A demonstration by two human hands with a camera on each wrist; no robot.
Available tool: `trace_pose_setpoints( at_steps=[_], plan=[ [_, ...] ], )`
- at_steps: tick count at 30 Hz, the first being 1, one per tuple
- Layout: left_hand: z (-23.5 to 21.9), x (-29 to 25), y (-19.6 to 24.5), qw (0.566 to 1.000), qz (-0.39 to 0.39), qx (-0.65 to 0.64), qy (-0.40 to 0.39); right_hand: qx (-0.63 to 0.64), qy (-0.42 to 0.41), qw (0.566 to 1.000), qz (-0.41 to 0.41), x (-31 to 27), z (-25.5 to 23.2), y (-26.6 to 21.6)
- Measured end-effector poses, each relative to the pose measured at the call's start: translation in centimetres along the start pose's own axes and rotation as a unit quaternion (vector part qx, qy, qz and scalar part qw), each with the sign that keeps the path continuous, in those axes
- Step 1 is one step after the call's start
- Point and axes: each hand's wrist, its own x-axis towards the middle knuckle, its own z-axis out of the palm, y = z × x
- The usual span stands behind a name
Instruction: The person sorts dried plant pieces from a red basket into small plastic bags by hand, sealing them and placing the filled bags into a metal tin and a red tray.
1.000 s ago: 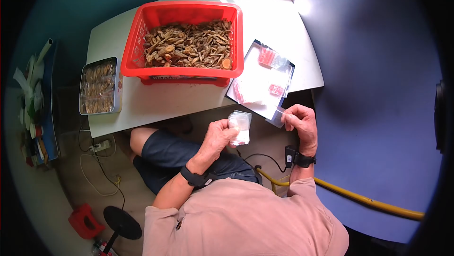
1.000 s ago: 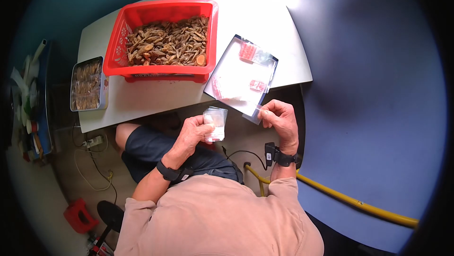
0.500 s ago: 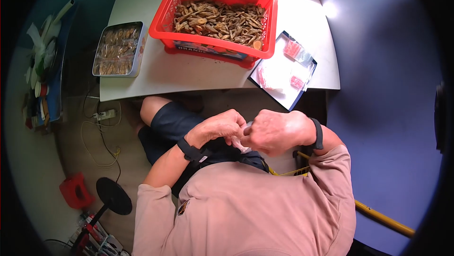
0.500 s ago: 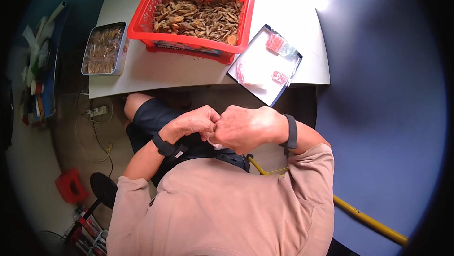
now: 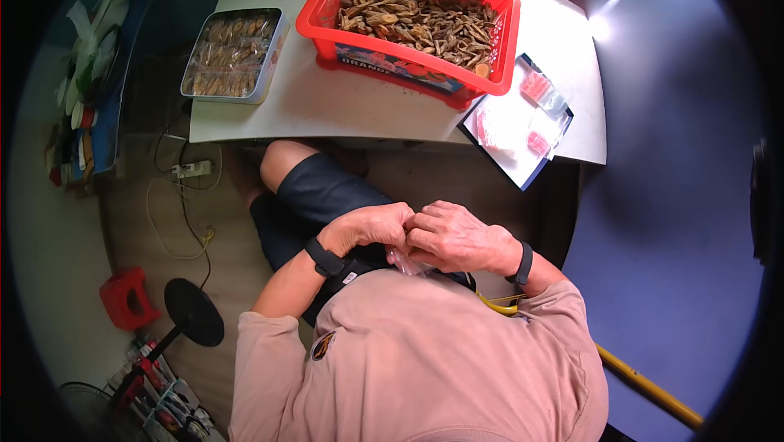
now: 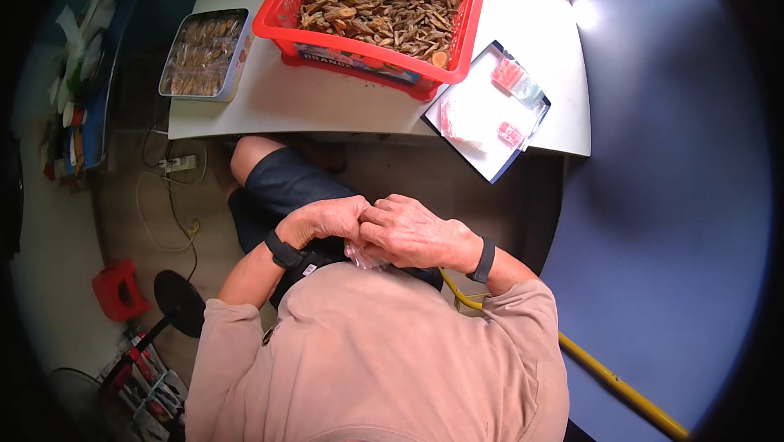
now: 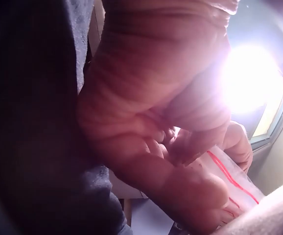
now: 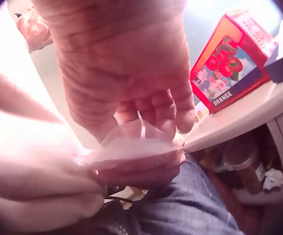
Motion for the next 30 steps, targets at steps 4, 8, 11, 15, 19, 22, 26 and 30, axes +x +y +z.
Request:
trace_pose_setpoints(
  at_steps=[4,8,11,15,19,22,26,30],
  plan=[
    [-0.2,-0.8,-1.2,0.999,0.000,-0.041,-0.008,0.012,0.073,0.996,0.046,-0.4,1.7,-0.8],
    [0.3,-2.1,-0.5,0.997,0.020,-0.070,-0.008,0.046,0.134,0.985,0.103,-0.8,2.5,-1.4],
    [0.3,-2.7,-0.9,0.995,0.033,-0.090,-0.011,0.088,0.131,0.976,0.151,-0.9,2.9,-1.5],
    [0.0,-3.4,-1.4,0.988,0.034,-0.148,-0.027,0.092,0.140,0.969,0.183,-0.7,3.2,-1.4],
    [1.2,-4.2,-1.4,0.990,0.027,-0.137,0.011,0.075,0.154,0.968,0.183,-0.4,3.6,-1.3],
    [1.0,-4.1,-2.3,0.990,0.048,-0.131,-0.008,0.168,0.150,0.950,0.218,-0.3,3.8,-1.4],
    [1.0,-4.4,-3.0,0.987,0.068,-0.146,-0.015,0.347,0.149,0.880,0.287,-1.1,5.3,-1.2],
    [1.6,-5.0,-3.1,0.986,0.070,-0.153,0.010,0.506,0.195,0.784,0.301,-1.7,5.2,-0.9]
  ],
)
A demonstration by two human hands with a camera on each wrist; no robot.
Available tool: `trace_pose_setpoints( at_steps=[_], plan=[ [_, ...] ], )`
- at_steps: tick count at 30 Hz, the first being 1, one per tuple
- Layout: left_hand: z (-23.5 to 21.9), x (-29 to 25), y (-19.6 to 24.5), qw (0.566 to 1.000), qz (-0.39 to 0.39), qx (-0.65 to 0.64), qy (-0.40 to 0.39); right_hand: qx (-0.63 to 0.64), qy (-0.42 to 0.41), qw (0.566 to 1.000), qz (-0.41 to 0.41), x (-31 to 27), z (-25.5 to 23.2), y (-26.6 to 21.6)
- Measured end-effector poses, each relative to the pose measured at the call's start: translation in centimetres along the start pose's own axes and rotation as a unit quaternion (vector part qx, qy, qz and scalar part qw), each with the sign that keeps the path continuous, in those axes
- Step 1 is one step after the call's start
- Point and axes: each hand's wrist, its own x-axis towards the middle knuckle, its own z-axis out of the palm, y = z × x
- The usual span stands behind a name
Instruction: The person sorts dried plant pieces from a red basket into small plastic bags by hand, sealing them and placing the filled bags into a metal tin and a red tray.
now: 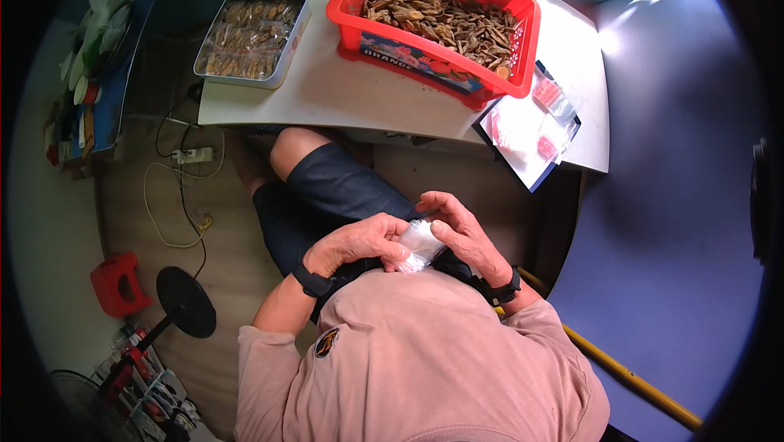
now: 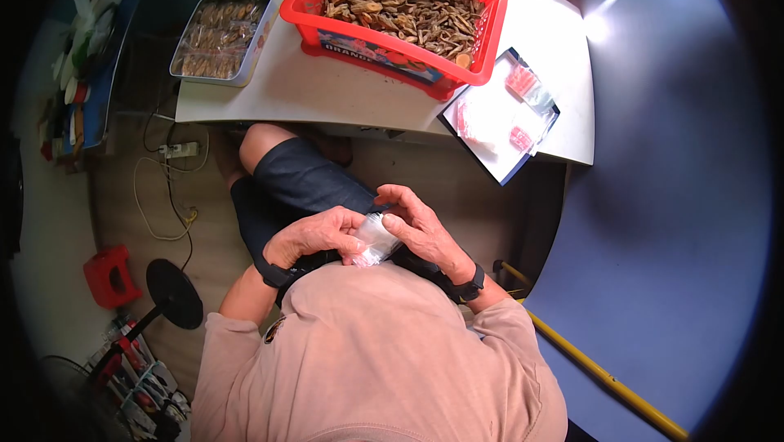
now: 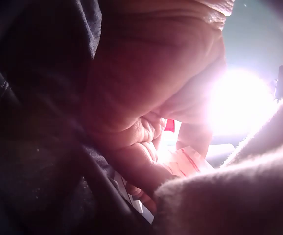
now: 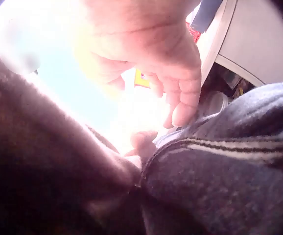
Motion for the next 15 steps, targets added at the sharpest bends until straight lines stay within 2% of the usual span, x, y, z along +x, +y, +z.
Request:
trace_pose_setpoints(
  at_steps=[3,6,7,9,13,15],
  plan=[
    [0.1,-0.2,-0.2,1.000,-0.004,-0.001,0.003,-0.004,-0.004,1.000,-0.001,-0.1,0.2,-0.1],
    [0.6,-0.2,-0.3,1.000,0.014,-0.003,0.011,-0.123,-0.020,0.992,0.010,0.2,1.1,-0.6],
    [0.8,-0.2,-0.1,1.000,0.014,-0.003,0.011,-0.124,-0.020,0.992,0.010,0.4,1.2,-0.4],
    [1.3,-0.4,0.2,1.000,0.010,0.007,0.019,-0.096,0.004,0.995,-0.040,0.9,1.5,0.3],
    [1.5,-0.1,0.0,1.000,0.009,-0.009,0.011,0.091,0.041,0.995,-0.020,2.7,1.3,0.7],
    [1.4,0.1,-0.2,1.000,-0.002,-0.002,0.014,0.120,0.060,0.991,-0.018,3.7,1.4,0.7]
  ],
)
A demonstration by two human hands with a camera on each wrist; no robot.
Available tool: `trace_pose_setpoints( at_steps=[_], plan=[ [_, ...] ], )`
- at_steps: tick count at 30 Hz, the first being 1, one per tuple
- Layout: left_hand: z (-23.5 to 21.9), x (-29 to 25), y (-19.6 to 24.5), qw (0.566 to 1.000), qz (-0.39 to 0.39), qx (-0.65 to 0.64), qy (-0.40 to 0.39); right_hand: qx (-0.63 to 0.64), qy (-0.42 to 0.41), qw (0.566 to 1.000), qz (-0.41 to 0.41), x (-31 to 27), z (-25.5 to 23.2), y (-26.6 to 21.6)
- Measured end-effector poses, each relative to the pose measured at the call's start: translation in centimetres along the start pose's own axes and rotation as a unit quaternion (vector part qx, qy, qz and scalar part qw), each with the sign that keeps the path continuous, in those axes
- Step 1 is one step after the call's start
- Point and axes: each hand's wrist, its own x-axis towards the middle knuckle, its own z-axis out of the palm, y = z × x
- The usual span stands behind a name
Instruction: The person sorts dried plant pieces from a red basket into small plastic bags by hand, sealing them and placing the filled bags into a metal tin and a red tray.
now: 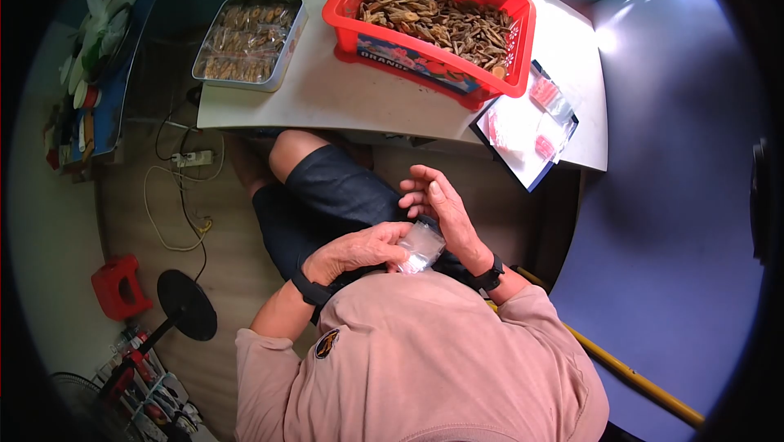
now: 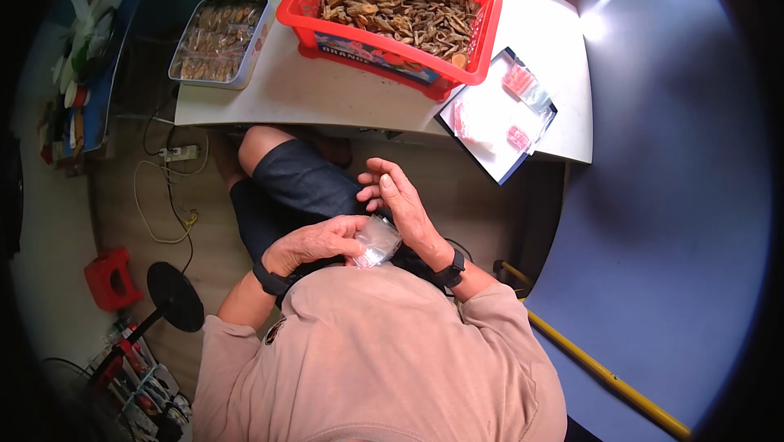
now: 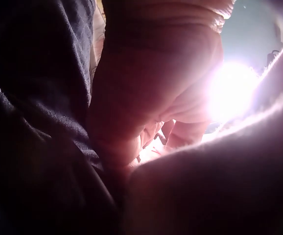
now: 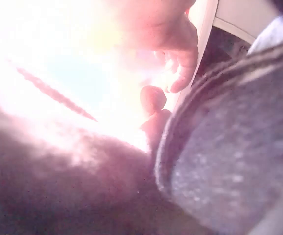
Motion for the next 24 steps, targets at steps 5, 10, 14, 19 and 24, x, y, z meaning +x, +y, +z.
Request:
trace_pose_setpoints(
  at_steps=[5,10,14,19,24],
  plan=[
    [0.1,0.0,-0.1,1.000,0.002,-0.007,0.003,0.071,0.026,0.997,-0.002,0.9,-0.2,0.3],
    [-0.3,0.1,-0.3,0.998,0.012,-0.059,0.001,0.087,0.087,0.992,-0.012,-1.1,-2.7,0.2],
    [-0.9,0.7,-0.3,0.989,0.085,-0.110,0.051,0.041,0.103,0.993,0.031,-3.7,-4.3,-0.2],
    [0.0,2.8,1.2,0.981,0.131,-0.085,0.114,-0.020,0.064,0.997,0.044,-4.8,-3.0,-0.8],
    [0.8,4.8,1.9,0.980,0.136,-0.004,0.145,-0.039,0.063,0.997,-0.003,-4.0,-2.9,-0.4]
  ],
)
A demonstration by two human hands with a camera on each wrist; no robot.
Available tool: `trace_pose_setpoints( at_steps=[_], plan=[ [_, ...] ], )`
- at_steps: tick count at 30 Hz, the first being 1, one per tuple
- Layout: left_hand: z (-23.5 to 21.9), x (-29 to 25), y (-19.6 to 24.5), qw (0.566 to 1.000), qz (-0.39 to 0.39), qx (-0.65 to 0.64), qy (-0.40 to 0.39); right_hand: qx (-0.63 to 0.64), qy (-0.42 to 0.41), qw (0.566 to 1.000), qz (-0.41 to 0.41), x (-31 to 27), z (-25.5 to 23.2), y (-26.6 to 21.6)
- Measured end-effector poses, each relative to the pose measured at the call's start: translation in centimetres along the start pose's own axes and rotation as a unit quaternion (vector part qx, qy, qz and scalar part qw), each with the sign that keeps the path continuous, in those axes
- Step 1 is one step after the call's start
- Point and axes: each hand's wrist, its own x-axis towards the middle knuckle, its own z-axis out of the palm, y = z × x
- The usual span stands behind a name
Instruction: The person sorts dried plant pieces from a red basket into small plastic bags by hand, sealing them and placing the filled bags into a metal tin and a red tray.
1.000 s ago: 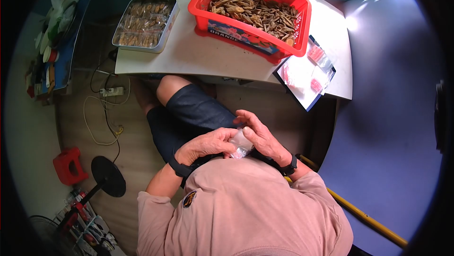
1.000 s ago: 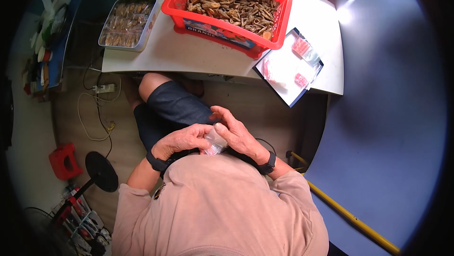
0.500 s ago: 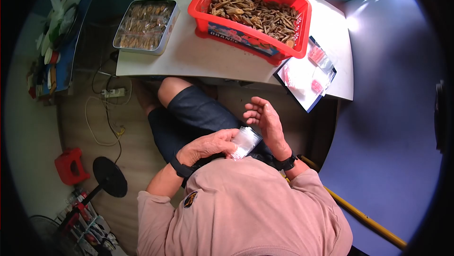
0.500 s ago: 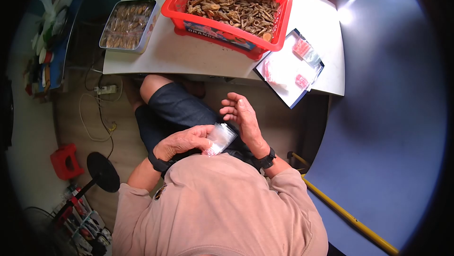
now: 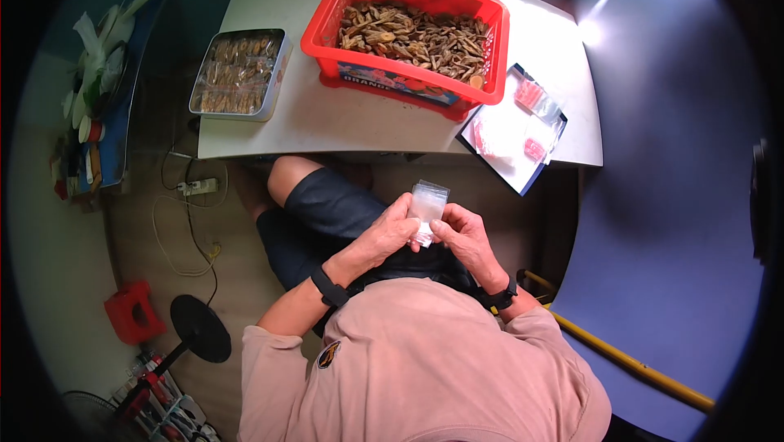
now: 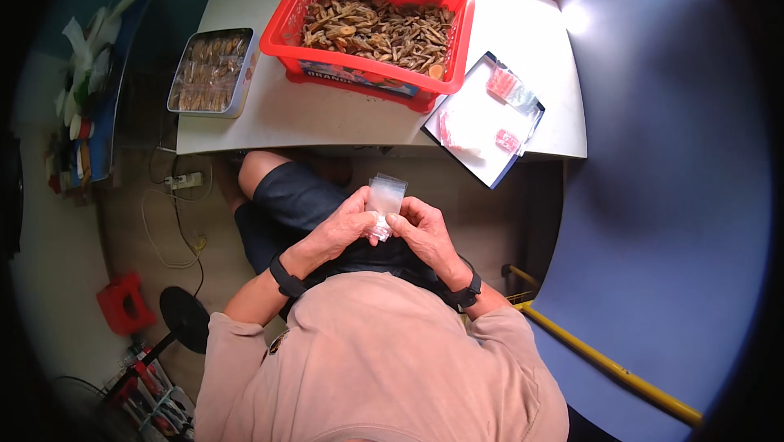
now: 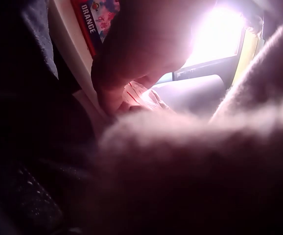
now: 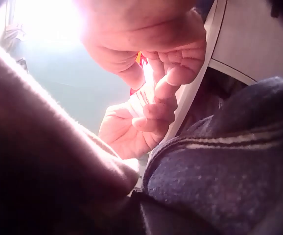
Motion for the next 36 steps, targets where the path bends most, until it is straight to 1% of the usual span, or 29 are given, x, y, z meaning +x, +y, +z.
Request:
trace_pose_setpoints(
  at_steps=[2,4,6,8,9,10,11,12,14,16,17,18,19,20,22,24,26,27,28,30,31,35,36],
  plan=[
    [0.7,0.4,0.2,1.000,0.000,0.023,-0.006,0.010,0.010,1.000,-0.002,0.2,-0.6,0.5],
    [1.3,0.7,0.2,0.997,0.005,0.071,0.002,0.019,0.028,0.999,-0.015,0.1,-0.4,-0.2],
    [1.7,1.4,0.8,0.997,0.005,0.072,-0.016,0.031,0.046,0.998,-0.027,-0.3,-0.8,-0.9],
    [2.2,2.1,2.2,0.996,-0.026,0.075,-0.049,0.038,0.066,0.994,-0.074,-0.7,-1.6,-1.4],
    [2.9,2.4,2.8,0.996,0.012,0.081,-0.038,0.013,0.097,0.991,-0.094,-1.0,-2.4,-1.6],
    [3.4,2.7,3.7,0.995,0.010,0.087,-0.044,0.008,0.133,0.985,-0.112,-1.2,-3.3,-1.6],
    [3.8,3.2,4.7,0.959,0.110,0.260,-0.004,0.017,0.163,0.978,-0.127,-1.4,-4.3,-1.8],
    [4.2,3.9,5.5,0.882,0.208,0.421,0.036,0.027,0.191,0.971,-0.141,-1.7,-5.2,-2.0],
    [4.1,6.4,5.7,0.784,0.304,0.540,0.048,0.106,0.231,0.956,-0.149,-1.9,-7.5,-1.4],
    [5.1,8.7,6.4,0.712,0.367,0.595,0.071,0.171,0.258,0.935,-0.172,-2.0,-8.4,-1.6],
    [5.6,9.8,6.6,0.708,0.370,0.597,0.067,0.182,0.265,0.932,-0.168,-2.4,-9.0,-1.6],
    [6.1,11.1,6.5,0.696,0.389,0.598,0.076,0.184,0.268,0.930,-0.173,-2.6,-9.4,-1.4],
    [6.5,12.1,6.2,0.685,0.409,0.598,0.083,0.182,0.263,0.933,-0.162,-2.9,-9.8,-1.1],
    [6.9,12.9,6.0,0.683,0.412,0.598,0.075,0.180,0.259,0.937,-0.152,-3.2,-10.2,-0.8],
    [7.6,14.6,5.5,0.665,0.437,0.597,0.099,0.176,0.269,0.935,-0.148,-3.3,-10.4,-0.4],
    [7.7,15.1,5.1,0.665,0.435,0.600,0.091,0.170,0.287,0.932,-0.143,-3.6,-10.0,-0.4],
    [7.5,14.6,4.9,0.610,0.483,0.623,0.083,0.162,0.293,0.932,-0.141,-3.9,-10.3,0.0],
    [7.4,14.1,4.8,0.603,0.466,0.645,0.064,0.158,0.290,0.933,-0.141,-3.9,-10.4,0.2],
    [7.6,14.0,4.7,0.603,0.462,0.647,0.061,0.154,0.285,0.936,-0.140,-3.9,-10.5,0.4],
    [7.6,13.9,4.4,0.556,0.476,0.679,0.065,0.162,0.282,0.936,-0.133,-3.7,-10.7,0.3],
    [7.3,14.0,4.0,0.555,0.450,0.698,0.054,0.165,0.281,0.936,-0.129,-3.6,-10.8,0.3],
    [7.5,14.1,3.4,0.560,0.432,0.705,0.051,0.173,0.288,0.934,-0.125,-3.3,-11.1,0.5],
    [7.5,14.1,3.2,0.551,0.421,0.719,0.052,0.169,0.287,0.934,-0.127,-3.3,-11.1,0.5]
  ],
)
